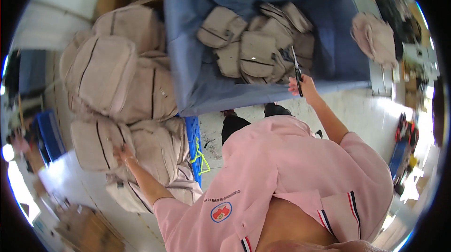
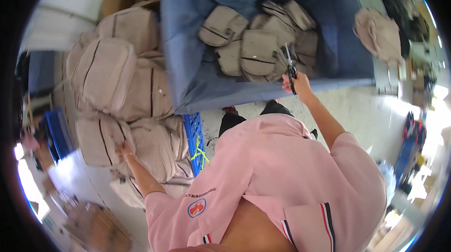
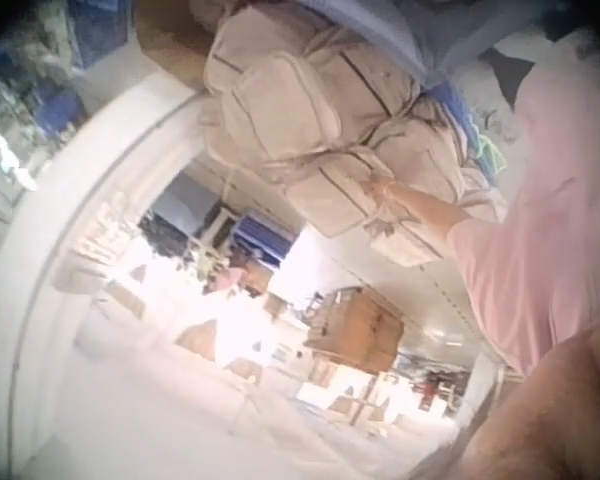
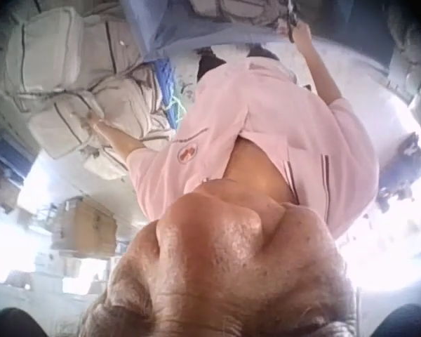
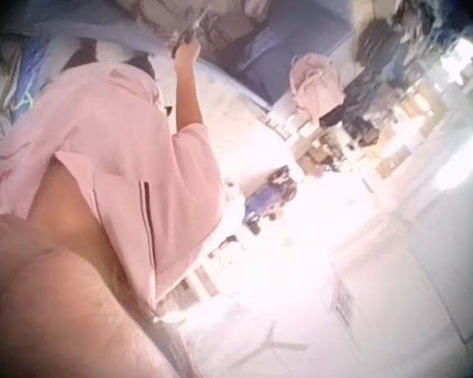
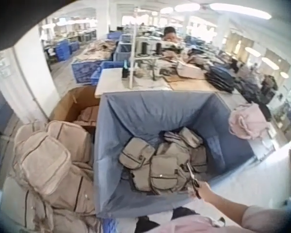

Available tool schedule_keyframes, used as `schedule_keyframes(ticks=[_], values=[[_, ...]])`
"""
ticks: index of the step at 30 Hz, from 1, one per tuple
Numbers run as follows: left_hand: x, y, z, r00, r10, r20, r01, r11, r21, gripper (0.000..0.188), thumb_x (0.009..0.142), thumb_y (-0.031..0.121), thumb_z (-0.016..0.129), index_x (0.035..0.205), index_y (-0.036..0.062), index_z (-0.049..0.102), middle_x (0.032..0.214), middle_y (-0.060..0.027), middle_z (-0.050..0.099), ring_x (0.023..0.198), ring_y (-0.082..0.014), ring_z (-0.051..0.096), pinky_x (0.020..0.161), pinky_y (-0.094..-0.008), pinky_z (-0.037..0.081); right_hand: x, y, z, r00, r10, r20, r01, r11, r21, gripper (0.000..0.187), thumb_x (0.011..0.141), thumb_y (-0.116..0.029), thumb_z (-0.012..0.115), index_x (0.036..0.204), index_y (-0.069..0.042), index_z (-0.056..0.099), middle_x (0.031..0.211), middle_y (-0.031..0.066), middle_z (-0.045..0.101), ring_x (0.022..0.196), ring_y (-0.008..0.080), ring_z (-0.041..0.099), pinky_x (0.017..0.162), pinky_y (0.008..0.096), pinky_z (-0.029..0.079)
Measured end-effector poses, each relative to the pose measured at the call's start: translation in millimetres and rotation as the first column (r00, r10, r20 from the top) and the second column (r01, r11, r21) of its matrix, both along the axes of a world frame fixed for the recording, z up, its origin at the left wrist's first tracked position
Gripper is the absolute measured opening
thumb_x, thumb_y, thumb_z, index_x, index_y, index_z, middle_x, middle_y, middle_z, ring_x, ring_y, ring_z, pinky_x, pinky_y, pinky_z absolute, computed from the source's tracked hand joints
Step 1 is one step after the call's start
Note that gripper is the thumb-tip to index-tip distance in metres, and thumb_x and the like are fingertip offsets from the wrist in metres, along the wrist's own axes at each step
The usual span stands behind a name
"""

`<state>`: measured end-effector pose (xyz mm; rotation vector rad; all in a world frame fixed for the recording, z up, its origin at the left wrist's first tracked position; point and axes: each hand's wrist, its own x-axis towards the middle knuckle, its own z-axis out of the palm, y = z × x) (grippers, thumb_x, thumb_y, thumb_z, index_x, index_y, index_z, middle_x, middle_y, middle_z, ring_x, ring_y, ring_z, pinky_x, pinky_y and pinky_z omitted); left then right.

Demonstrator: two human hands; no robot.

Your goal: Inspecting and trimming loose threads from beige backpacks using scissors.

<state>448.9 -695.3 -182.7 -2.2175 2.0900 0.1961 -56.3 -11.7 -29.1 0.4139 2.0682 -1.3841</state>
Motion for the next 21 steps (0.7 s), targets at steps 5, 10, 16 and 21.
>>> schedule_keyframes(ticks=[5, 10, 16, 21], values=[[-38, 12, 21, 0.962, 0.271, 0.046, -0.272, 0.962, 0.013, 0.083, 0.086, 0.05, 0.063, 0.155, 0.0351, 0.02, 0.163, -0.0154, 0.006, 0.147, -0.0435, 0.009, 0.119, -0.0546, 0.011, -6, 86, -1, 0.985, -0.137, -0.107, 0.16, 0.957, 0.244, 0.029, 0.084, -0.023, 0.075, 0.09, -0.001, 0.059, 0.077, 0.0095, 0.065, 0.058, 0.0177, 0.067, 0.047, 0.0303, 0.052], [-146, 63, 47, 0.969, 0.239, 0.06, -0.186, 0.871, -0.456, 0.08, 0.085, 0.042, 0.068, 0.15, 0.0143, 0.032, 0.155, -0.0183, 0.029, 0.144, -0.0374, 0.024, 0.115, -0.0518, 0.025, -27, 170, -10, 0.942, 0.092, -0.323, 0.161, 0.72, 0.675, 0.028, 0.079, -0.017, 0.073, 0.092, 0.003, 0.057, 0.077, 0.0164, 0.066, 0.072, 0.0325, 0.068, 0.065, 0.0402, 0.052], [-393, 237, 70, 0.529, -0.833, -0.163, 0.633, 0.515, -0.578, 0.051, 0.092, 0.023, 0.062, 0.136, 0.0016, 0.047, 0.137, -0.0195, 0.051, 0.125, -0.0369, 0.05, 0.107, -0.0451, 0.038, -85, 266, -32, 0.91, 0.148, -0.387, 0.198, 0.665, 0.72, 0.041, 0.08, -0.022, 0.073, 0.11, 0.0, 0.054, 0.101, 0.0202, 0.066, 0.092, 0.0394, 0.064, 0.077, 0.0432, 0.05], [-572, 420, -24, 0.112, -0.835, -0.539, 0.994, 0.095, 0.058, 0.046, 0.085, 0.025, 0.07, 0.123, 0.0021, 0.058, 0.13, -0.0195, 0.056, 0.124, -0.0351, 0.051, 0.106, -0.0418, 0.039, -136, 327, -48, 0.867, 0.259, -0.425, 0.221, 0.565, 0.795, 0.043, 0.084, -0.021, 0.07, 0.119, -0.005, 0.051, 0.11, 0.0169, 0.064, 0.099, 0.0368, 0.064, 0.081, 0.0431, 0.051]])
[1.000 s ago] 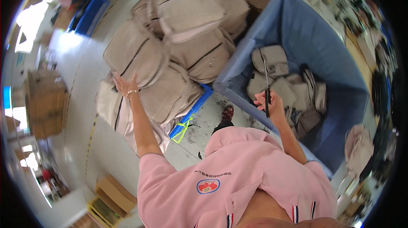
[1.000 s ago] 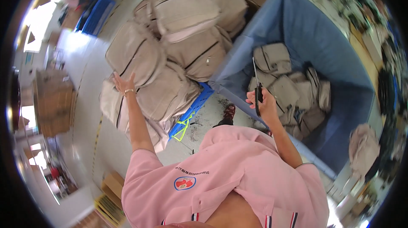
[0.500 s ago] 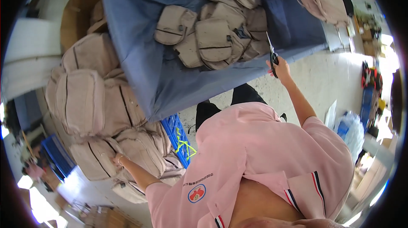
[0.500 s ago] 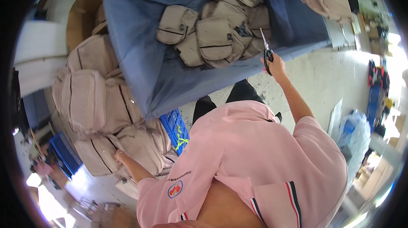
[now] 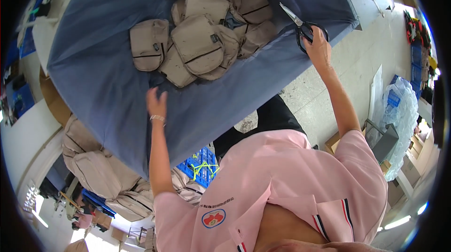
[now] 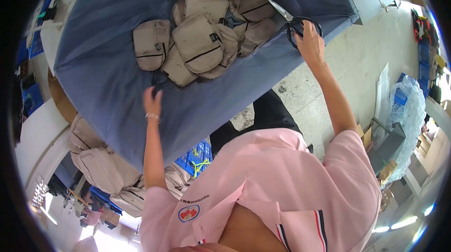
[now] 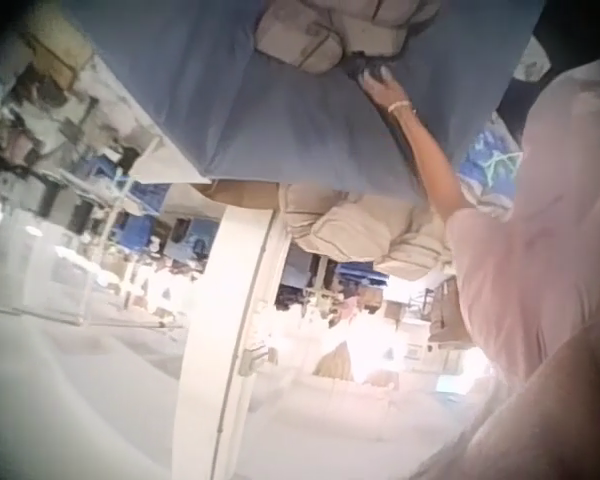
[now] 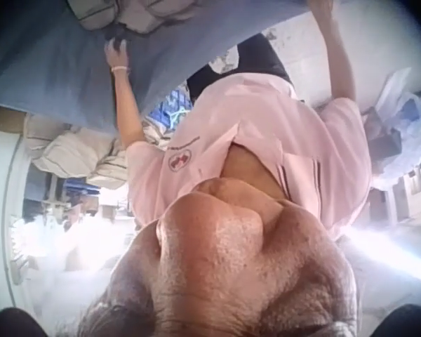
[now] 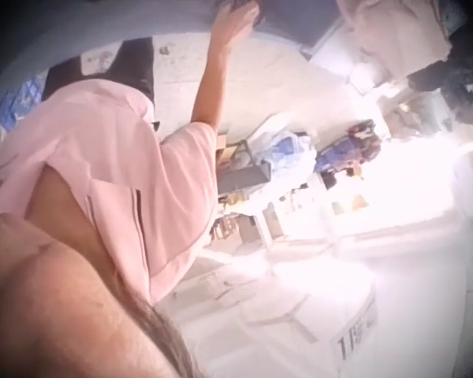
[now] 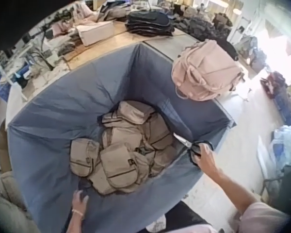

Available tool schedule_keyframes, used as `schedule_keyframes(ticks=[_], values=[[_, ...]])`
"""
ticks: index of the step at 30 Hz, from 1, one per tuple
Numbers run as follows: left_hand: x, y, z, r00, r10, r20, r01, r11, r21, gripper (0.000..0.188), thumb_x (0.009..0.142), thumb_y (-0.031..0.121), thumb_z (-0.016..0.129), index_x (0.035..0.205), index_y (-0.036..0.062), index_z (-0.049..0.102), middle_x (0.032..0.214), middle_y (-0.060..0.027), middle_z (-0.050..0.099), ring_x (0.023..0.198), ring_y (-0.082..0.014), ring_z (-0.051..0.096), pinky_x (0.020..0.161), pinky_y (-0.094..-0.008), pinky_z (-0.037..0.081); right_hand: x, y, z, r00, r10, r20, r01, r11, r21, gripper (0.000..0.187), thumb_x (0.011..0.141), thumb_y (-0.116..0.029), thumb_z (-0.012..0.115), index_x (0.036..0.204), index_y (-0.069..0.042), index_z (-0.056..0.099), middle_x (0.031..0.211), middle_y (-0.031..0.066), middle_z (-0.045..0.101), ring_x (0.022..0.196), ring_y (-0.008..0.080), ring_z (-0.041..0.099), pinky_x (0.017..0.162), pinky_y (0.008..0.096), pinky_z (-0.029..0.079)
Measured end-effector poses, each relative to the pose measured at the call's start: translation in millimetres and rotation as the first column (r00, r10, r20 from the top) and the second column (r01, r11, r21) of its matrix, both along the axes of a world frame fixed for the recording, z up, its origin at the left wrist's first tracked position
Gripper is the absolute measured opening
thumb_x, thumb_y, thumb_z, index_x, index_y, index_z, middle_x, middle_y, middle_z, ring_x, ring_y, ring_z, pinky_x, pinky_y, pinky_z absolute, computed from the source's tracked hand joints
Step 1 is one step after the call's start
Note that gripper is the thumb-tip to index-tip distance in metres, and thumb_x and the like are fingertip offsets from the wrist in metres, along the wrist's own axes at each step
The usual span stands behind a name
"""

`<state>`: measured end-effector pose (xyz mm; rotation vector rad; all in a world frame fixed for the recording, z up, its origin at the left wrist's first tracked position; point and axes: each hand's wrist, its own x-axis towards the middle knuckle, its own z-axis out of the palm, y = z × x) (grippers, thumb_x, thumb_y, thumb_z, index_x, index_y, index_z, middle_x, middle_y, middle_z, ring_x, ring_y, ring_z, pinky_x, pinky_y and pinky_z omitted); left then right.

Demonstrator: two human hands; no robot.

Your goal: Inspecting and trimming loose threads from beige backpacks using scissors.

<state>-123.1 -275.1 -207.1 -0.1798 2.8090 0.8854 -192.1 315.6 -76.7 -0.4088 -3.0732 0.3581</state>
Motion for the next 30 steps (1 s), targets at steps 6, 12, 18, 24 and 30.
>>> schedule_keyframes(ticks=[6, 12, 18, 24, 30], values=[[-32, 157, -210, 0.737, 0.072, 0.673, -0.279, 0.938, 0.206, 0.057, 0.089, 0.044, 0.066, 0.129, 0.0045, 0.058, 0.123, -0.0165, 0.062, 0.108, -0.0274, 0.06, 0.091, -0.0399, 0.047, -25, 25, -10, 0.982, -0.145, 0.122, 0.161, 0.978, -0.133, 0.042, 0.081, -0.02, 0.073, 0.118, -0.007, 0.059, 0.097, 0.0098, 0.066, 0.088, 0.0245, 0.067, 0.077, 0.0369, 0.052], [10, 220, -385, 0.088, 0.405, 0.91, -0.953, 0.3, -0.041, 0.07, 0.086, 0.052, 0.065, 0.14, 0.0108, 0.048, 0.133, -0.0161, 0.054, 0.101, -0.0278, 0.06, 0.089, -0.0483, 0.044, -16, 19, -13, 0.986, -0.165, 0.01, 0.165, 0.983, -0.086, 0.041, 0.078, -0.009, 0.076, 0.116, -0.005, 0.061, 0.087, 0.0048, 0.062, 0.075, 0.0134, 0.062, 0.072, 0.0264, 0.05], [11, 227, -448, -0.018, 0.325, 0.946, -0.746, -0.634, 0.204, 0.087, 0.08, 0.05, 0.074, 0.146, 0.0069, 0.038, 0.147, -0.0153, 0.043, 0.134, -0.0311, 0.042, 0.109, -0.0563, 0.033, -18, 20, -13, 0.98, -0.182, 0.079, 0.185, 0.982, -0.042, 0.041, 0.077, -0.003, 0.073, 0.116, -0.004, 0.06, 0.086, 0.0036, 0.062, 0.079, 0.01, 0.061, 0.074, 0.024, 0.05], [-12, 204, -431, -0.016, 0.319, 0.948, -0.721, -0.66, 0.211, 0.043, 0.084, 0.027, 0.077, 0.12, 0.0093, 0.06, 0.111, -0.0065, 0.068, 0.098, -0.0251, 0.066, 0.071, -0.0359, 0.056, -18, 26, -13, 0.971, -0.186, 0.152, 0.203, 0.974, -0.105, 0.043, 0.077, -0.002, 0.073, 0.117, -0.003, 0.059, 0.086, 0.0036, 0.061, 0.077, 0.0096, 0.059, 0.074, 0.0235, 0.049], [-36, 165, -329, 0.279, 0.379, 0.882, -0.737, -0.504, 0.45, 0.025, 0.089, 0.022, 0.073, 0.109, 0.0109, 0.062, 0.096, -0.0025, 0.069, 0.07, -0.0124, 0.061, 0.046, -0.0251, 0.038, -27, 18, -8, 0.979, -0.111, 0.171, 0.137, 0.98, -0.145, 0.042, 0.078, -0.008, 0.074, 0.117, -0.004, 0.06, 0.091, 0.0076, 0.063, 0.078, 0.0157, 0.064, 0.075, 0.0289, 0.052]])
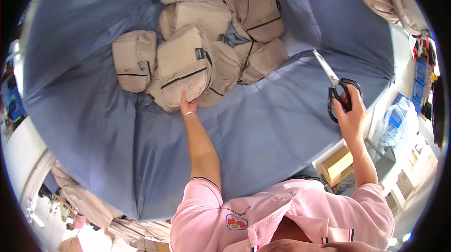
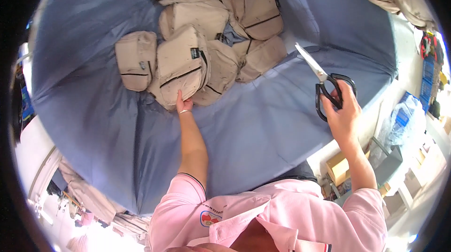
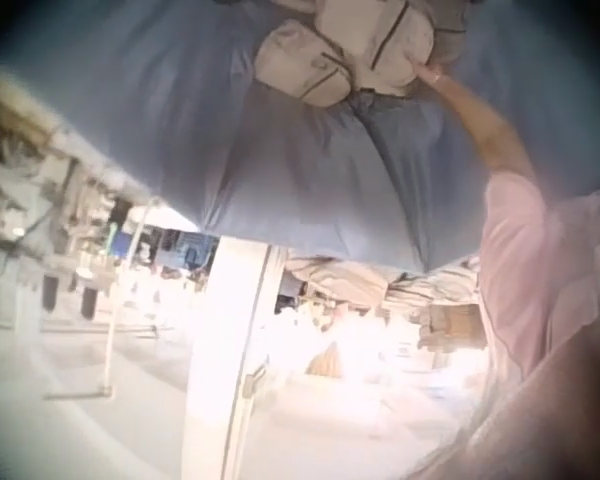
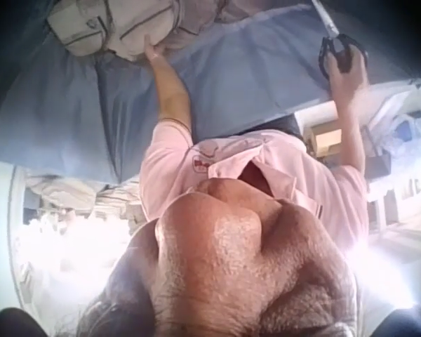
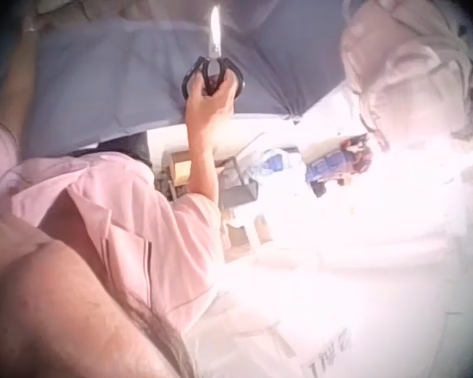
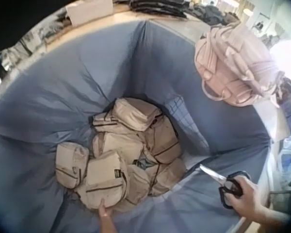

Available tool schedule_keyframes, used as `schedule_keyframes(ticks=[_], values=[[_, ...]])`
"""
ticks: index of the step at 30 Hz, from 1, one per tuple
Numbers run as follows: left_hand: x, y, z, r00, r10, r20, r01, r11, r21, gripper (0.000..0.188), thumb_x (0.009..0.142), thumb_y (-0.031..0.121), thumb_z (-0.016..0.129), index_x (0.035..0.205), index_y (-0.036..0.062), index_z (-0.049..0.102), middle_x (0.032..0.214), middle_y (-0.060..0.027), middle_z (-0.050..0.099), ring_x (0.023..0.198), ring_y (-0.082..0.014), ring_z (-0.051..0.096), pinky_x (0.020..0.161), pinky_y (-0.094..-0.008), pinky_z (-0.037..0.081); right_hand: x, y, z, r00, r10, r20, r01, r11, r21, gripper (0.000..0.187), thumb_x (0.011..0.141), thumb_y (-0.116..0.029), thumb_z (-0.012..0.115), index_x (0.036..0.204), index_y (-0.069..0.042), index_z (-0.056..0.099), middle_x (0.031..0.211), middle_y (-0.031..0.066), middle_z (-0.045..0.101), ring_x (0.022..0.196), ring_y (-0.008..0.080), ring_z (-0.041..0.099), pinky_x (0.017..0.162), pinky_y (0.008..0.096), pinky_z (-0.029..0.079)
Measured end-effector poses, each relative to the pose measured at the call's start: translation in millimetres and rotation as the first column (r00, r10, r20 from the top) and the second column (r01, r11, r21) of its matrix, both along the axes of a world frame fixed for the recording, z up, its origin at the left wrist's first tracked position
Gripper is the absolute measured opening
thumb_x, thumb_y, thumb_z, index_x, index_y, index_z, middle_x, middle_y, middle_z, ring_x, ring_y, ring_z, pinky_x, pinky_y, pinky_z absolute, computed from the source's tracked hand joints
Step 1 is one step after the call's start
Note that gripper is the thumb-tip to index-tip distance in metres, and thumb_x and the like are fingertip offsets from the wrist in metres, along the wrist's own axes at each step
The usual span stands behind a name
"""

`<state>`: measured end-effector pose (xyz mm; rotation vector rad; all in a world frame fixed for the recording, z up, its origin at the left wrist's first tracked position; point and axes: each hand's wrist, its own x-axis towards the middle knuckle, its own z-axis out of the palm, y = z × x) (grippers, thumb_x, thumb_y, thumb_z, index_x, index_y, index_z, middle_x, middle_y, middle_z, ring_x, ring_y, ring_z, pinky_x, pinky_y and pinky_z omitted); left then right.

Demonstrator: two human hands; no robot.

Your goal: Inspecting and trimming loose threads from beige backpacks using scissors.

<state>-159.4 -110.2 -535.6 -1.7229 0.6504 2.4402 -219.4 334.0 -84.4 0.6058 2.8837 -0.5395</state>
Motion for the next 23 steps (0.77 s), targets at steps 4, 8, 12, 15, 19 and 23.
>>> schedule_keyframes(ticks=[4, 8, 12, 15, 19, 23], values=[[-23, -28, 90, 0.939, -0.14, -0.314, 0.16, 0.986, 0.039, 0.022, 0.091, 0.02, 0.07, 0.109, 0.0094, 0.062, 0.094, -0.0024, 0.069, 0.068, -0.0116, 0.061, 0.047, -0.0237, 0.039, 0, 2, 0, 0.999, 0.037, 0.001, -0.037, 0.999, -0.04, 0.042, 0.08, -0.016, 0.073, 0.117, -0.007, 0.058, 0.097, 0.0099, 0.067, 0.084, 0.0235, 0.068, 0.074, 0.0354, 0.053], [-36, -32, 182, 0.896, -0.23, -0.381, 0.235, 0.971, -0.033, 0.024, 0.093, 0.018, 0.067, 0.114, 0.0081, 0.061, 0.103, -0.0035, 0.07, 0.083, -0.014, 0.067, 0.053, -0.0239, 0.046, 0, 8, 0, 0.998, 0.062, -0.029, -0.064, 0.993, -0.096, 0.042, 0.081, -0.022, 0.073, 0.118, -0.009, 0.059, 0.094, 0.0113, 0.067, 0.084, 0.0271, 0.066, 0.077, 0.0364, 0.052], [-36, -32, 287, 0.866, -0.314, -0.39, 0.296, 0.949, -0.107, 0.032, 0.093, 0.016, 0.066, 0.122, 0.0064, 0.06, 0.114, -0.0061, 0.068, 0.101, -0.0201, 0.067, 0.072, -0.0312, 0.058, 9, 1, 1, 0.964, 0.001, -0.266, -0.045, 0.987, -0.157, 0.042, 0.081, -0.024, 0.074, 0.116, -0.006, 0.06, 0.094, 0.0115, 0.067, 0.083, 0.0253, 0.067, 0.076, 0.0351, 0.052], [-24, -34, 366, 0.708, -0.433, -0.558, 0.379, 0.9, -0.218, 0.046, 0.095, 0.021, 0.063, 0.136, 0.0041, 0.05, 0.13, -0.0106, 0.06, 0.119, -0.0271, 0.058, 0.1, -0.0461, 0.049, 33, -11, 17, 0.896, -0.203, -0.395, 0.071, 0.944, -0.323, 0.043, 0.078, -0.029, 0.077, 0.112, -0.006, 0.062, 0.087, 0.0118, 0.067, 0.079, 0.0286, 0.066, 0.074, 0.0359, 0.051], [-6, -35, 464, 0.501, -0.55, -0.668, 0.441, 0.827, -0.35, 0.056, 0.093, 0.021, 0.065, 0.141, 0.0037, 0.043, 0.137, -0.0101, 0.054, 0.125, -0.0285, 0.053, 0.106, -0.046, 0.043, 110, -15, 46, 0.767, -0.341, -0.544, 0.087, 0.895, -0.438, 0.044, 0.077, -0.029, 0.079, 0.109, -0.003, 0.063, 0.08, 0.0079, 0.066, 0.071, 0.0194, 0.062, 0.071, 0.0322, 0.05], [-3, -13, 542, 0.189, -0.748, -0.636, 0.403, 0.65, -0.644, 0.068, 0.087, 0.026, 0.072, 0.143, 0.0028, 0.041, 0.14, -0.0096, 0.052, 0.13, -0.0285, 0.048, 0.111, -0.0461, 0.037, 204, -10, 48, 0.699, -0.583, -0.414, 0.284, 0.758, -0.587, 0.041, 0.078, -0.027, 0.079, 0.109, -0.006, 0.065, 0.08, 0.0044, 0.067, 0.07, 0.0171, 0.061, 0.071, 0.0292, 0.051]])
